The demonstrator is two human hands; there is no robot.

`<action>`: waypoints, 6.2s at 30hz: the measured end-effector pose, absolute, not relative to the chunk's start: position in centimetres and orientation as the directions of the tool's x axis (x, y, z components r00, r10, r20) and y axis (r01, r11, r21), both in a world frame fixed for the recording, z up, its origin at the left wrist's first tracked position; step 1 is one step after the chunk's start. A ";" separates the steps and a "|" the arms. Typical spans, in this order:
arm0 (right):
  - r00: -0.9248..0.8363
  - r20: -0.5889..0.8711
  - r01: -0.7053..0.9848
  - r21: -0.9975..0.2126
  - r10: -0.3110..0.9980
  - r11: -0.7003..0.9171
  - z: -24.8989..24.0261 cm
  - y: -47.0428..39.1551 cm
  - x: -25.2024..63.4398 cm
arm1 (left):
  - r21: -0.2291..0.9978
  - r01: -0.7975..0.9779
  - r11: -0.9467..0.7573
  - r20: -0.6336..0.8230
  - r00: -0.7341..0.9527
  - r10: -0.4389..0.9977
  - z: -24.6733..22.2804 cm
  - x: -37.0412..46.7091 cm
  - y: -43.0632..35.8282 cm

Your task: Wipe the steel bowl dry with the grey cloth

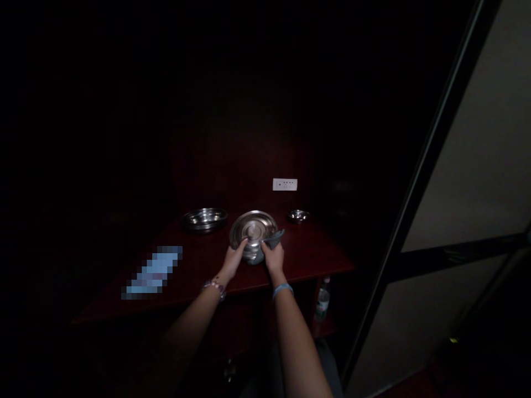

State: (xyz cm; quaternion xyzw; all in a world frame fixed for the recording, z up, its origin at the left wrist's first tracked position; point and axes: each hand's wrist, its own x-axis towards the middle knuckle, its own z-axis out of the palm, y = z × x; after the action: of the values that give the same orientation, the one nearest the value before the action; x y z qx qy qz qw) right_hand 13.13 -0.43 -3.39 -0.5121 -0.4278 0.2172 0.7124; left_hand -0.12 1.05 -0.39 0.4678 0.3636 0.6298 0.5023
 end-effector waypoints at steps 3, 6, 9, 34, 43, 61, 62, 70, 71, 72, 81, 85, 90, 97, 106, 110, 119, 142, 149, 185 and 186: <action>0.544 0.390 0.126 -0.914 0.743 0.386 -3.4 -0.4 13.1 | 0.927 -0.295 -0.233 0.221 -0.074 0.972 -0.3 -0.1 0.9; 0.536 0.398 0.128 -0.910 0.745 0.395 -3.4 -0.5 13.2 | 0.921 -0.302 -0.246 0.233 -0.078 0.969 -0.2 -0.1 0.7; 0.524 0.403 0.127 -0.908 0.751 0.398 -3.4 -0.6 13.2 | 0.921 -0.303 -0.245 0.236 -0.066 0.969 -0.2 -0.1 0.8; 0.543 0.387 0.157 -0.919 0.745 0.363 -3.6 -0.3 13.4 | 0.925 -0.294 -0.242 0.236 -0.058 0.970 -0.8 0.0 1.3; 0.534 0.392 0.140 -0.915 0.749 0.379 -3.7 -0.3 13.4 | 0.920 -0.302 -0.250 0.245 -0.056 0.968 -0.7 0.0 1.1; 0.554 0.376 0.150 -0.923 0.743 0.355 -3.6 -0.3 13.5 | 0.935 -0.248 -0.253 0.249 -0.047 0.967 -1.1 0.1 1.6; 0.552 0.377 0.156 -0.923 0.743 0.353 -3.6 -0.4 13.5 | 0.934 -0.251 -0.254 0.250 -0.049 0.967 -1.1 0.1 1.7; 0.540 0.397 0.172 -0.915 0.742 0.364 -3.7 -0.4 13.5 | 0.935 -0.244 -0.258 0.257 -0.035 0.966 -0.9 0.1 1.4; 0.544 0.397 0.174 -0.915 0.739 0.364 -3.7 -0.4 13.5 | 0.934 -0.246 -0.259 0.259 -0.035 0.965 -0.9 0.0 1.5; 0.546 0.398 0.175 -0.914 0.737 0.365 -3.7 -0.4 13.5 | 0.933 -0.248 -0.261 0.261 -0.035 0.965 -1.0 0.0 1.5; 0.522 0.402 0.146 -0.911 0.752 0.385 -4.1 0.1 13.5 | 0.927 -0.262 -0.267 0.262 -0.052 0.964 -1.4 0.1 1.9; 0.539 0.390 0.147 -0.916 0.747 0.372 -4.0 0.0 13.4 | 0.928 -0.269 -0.260 0.254 -0.057 0.966 -1.3 0.0 1.8; 0.540 0.384 0.172 -0.921 0.749 0.349 -3.7 -0.3 13.4 | 0.935 -0.256 -0.245 0.239 -0.056 0.969 -1.3 0.0 1.6; 0.529 0.397 0.152 -0.914 0.750 0.377 -3.8 -0.2 13.4 | 0.930 -0.270 -0.248 0.241 -0.059 0.969 -1.3 0.0 1.8; 0.537 0.395 0.166 -0.916 0.745 0.366 -3.7 -0.4 13.4 | 0.941 -0.233 -0.246 0.243 -0.040 0.969 -1.0 0.0 1.4; 0.531 0.396 0.165 -0.915 0.749 0.368 -3.7 -0.4 13.4 | 0.944 -0.226 -0.239 0.237 -0.036 0.971 -1.0 0.0 1.5; 0.538 0.391 0.154 -0.917 0.747 0.369 -3.6 -0.4 13.3 | 0.944 -0.233 -0.234 0.231 -0.041 0.972 -1.3 -0.1 1.6; 0.551 0.381 0.170 -0.923 0.743 0.346 -3.4 -0.4 13.3 | 0.943 -0.226 -0.246 0.241 -0.048 0.969 -1.5 -0.1 1.9; 0.545 0.385 0.159 -0.920 0.744 0.359 -3.6 -0.4 13.3 | 0.941 -0.219 -0.256 0.257 -0.026 0.966 -1.6 -0.1 1.9; 0.545 0.397 0.157 -0.914 0.739 0.375 -4.0 0.0 13.5 | 0.948 -0.200 -0.246 0.236 -0.072 0.969 -0.7 -0.3 1.1; 0.543 0.396 0.161 -0.915 0.741 0.371 -4.0 0.0 13.5 | 0.948 -0.204 -0.246 0.239 -0.063 0.969 -0.6 -0.3 1.0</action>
State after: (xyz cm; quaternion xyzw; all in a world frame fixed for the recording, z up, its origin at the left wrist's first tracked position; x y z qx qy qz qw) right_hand 13.50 0.00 -3.97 -0.5220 -0.4316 0.2053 0.7064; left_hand -0.28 1.00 -0.61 0.4927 0.3884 0.6168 0.4753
